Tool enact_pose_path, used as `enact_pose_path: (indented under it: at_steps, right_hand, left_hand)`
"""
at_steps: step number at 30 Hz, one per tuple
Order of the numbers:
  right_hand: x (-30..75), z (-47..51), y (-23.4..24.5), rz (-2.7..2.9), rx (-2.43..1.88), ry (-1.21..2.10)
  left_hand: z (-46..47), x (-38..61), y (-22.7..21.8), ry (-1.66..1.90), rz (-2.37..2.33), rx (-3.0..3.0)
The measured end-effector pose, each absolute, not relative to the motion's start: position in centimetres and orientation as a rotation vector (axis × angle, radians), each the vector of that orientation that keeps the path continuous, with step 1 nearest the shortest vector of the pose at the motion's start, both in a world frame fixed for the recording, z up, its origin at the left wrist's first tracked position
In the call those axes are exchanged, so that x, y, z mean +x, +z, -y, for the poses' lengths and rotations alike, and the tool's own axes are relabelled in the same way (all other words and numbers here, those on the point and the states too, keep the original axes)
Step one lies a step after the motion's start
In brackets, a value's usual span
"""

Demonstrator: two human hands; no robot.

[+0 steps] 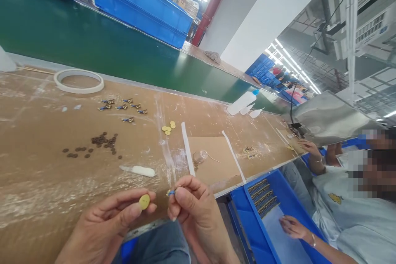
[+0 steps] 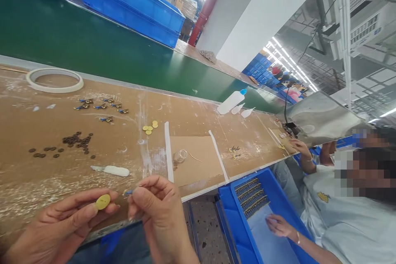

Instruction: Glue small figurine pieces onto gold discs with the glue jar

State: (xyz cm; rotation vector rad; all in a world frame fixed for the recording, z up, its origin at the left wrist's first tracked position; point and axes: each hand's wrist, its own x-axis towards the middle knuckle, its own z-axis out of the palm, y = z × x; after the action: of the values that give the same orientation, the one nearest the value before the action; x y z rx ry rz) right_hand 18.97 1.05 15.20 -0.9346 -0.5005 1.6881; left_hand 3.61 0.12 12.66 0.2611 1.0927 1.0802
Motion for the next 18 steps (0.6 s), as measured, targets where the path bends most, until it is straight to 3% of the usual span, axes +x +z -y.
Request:
enact_pose_path:
  at_steps: [10, 18]
  right_hand:
    - [15.8, -0.2, 15.3, 0.561, -1.016, 1.635]
    - [16.0, -0.3, 15.6, 0.65, -1.145, 1.629]
  left_hand:
    - [0.2, 1.9, 9.6, 1.07, -0.942, 0.361]
    - [0.2, 2.3, 10.7, 1.136, -0.956, 0.37]
